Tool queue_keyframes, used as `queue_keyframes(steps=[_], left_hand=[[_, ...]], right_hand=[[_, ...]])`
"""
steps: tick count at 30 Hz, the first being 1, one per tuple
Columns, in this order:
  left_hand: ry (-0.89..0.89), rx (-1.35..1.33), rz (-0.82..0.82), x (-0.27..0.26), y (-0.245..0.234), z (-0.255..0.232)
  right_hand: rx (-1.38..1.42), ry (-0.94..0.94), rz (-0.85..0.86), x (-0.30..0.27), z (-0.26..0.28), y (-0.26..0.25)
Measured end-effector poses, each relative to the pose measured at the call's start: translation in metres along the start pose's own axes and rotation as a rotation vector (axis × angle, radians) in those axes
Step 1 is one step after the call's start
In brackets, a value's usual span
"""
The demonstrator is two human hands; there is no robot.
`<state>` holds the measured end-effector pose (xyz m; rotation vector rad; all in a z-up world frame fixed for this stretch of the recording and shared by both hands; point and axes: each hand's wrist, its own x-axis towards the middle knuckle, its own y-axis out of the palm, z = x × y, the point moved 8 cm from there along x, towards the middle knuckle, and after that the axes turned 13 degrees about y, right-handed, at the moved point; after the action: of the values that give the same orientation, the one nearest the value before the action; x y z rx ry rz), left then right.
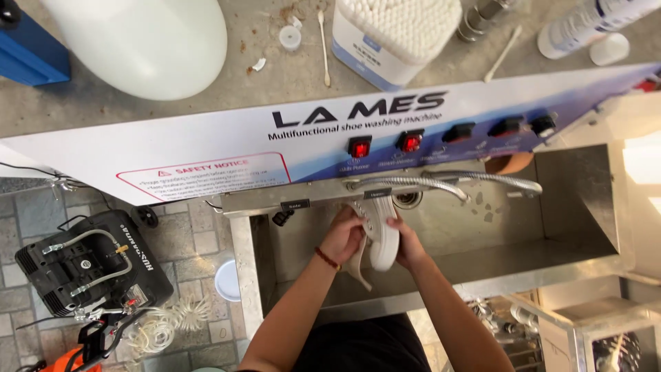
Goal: Manually clean a white sneaker using a shoe washing station with water and brushes.
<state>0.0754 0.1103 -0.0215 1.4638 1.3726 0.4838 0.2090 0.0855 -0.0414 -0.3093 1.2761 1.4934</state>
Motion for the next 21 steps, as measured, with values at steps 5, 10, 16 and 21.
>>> queue_keyframes(steps=[5,10,16,21], left_hand=[[0.065,-0.019,0.011,0.020,-0.010,-0.013],[0.029,0.017,0.017,0.023,-0.008,-0.017],[0.018,0.091,-0.117,0.040,-0.024,-0.005],[0.096,-0.072,0.033,0.080,-0.082,0.047]], right_hand=[[0.033,-0.022,-0.011,-0.022,0.010,0.039],[-0.138,-0.059,-0.202,-0.093,0.009,0.042],[-0.034,-0.384,0.422,-0.238,0.099,-0.022],[-0.400,0.027,0.014,-0.224,0.157,-0.090]])
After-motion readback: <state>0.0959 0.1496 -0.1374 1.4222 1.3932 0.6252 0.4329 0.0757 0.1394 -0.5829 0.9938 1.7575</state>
